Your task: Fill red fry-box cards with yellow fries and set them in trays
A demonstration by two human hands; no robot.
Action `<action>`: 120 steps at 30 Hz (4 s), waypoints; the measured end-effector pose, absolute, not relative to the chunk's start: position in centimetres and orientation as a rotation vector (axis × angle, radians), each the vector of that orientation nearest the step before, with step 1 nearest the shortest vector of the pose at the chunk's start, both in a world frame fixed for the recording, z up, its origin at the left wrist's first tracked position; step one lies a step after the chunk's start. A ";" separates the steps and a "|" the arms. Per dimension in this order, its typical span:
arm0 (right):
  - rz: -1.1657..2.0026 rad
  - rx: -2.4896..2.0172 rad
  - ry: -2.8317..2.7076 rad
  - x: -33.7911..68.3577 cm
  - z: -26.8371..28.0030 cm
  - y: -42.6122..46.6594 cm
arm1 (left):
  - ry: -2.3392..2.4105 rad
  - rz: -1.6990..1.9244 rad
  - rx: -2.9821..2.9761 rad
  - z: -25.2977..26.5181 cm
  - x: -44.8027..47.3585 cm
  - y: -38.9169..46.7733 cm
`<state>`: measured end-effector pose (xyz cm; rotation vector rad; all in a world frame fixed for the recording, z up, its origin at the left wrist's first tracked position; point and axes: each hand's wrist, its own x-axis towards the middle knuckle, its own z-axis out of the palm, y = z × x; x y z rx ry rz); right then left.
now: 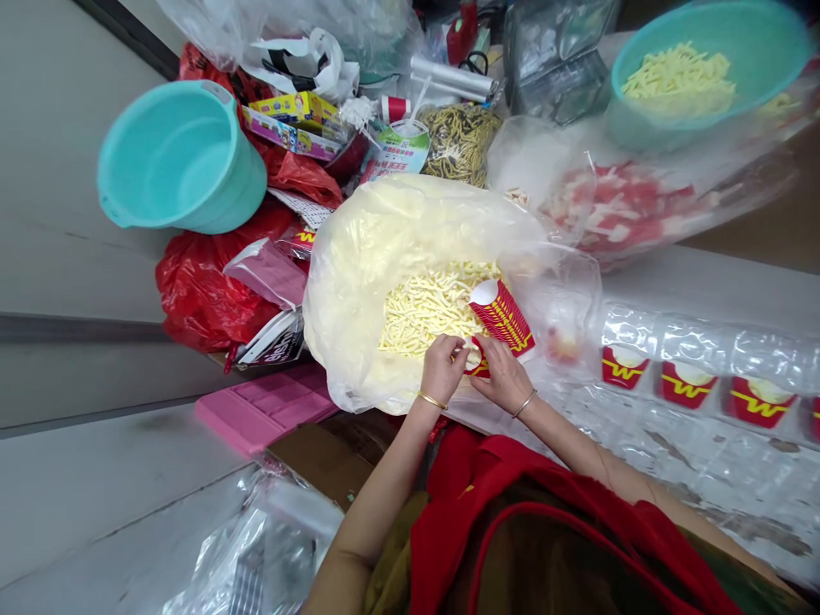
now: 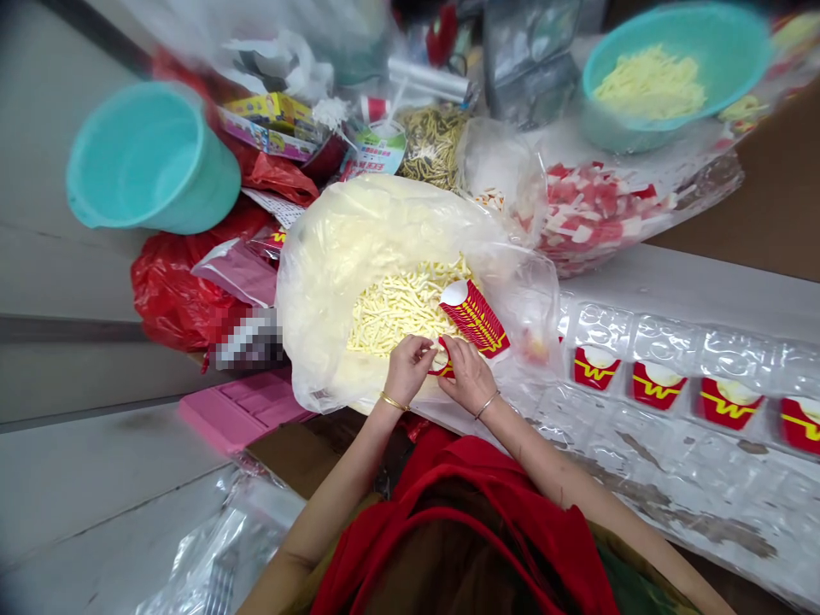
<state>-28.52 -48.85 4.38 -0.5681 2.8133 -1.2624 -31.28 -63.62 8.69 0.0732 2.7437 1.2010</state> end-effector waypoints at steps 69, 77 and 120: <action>-1.484 -0.398 2.681 -29.9 3.4 -49.3 | 2.521 1.270 -0.670 6.2 -36.7 -72.1; -1.459 -0.476 2.701 -31.1 4.0 -51.1 | 1.944 1.792 -0.400 9.3 -34.9 -69.5; -1.513 -0.389 2.674 -30.3 3.0 -49.7 | 2.654 1.152 -0.403 4.4 -36.2 -73.7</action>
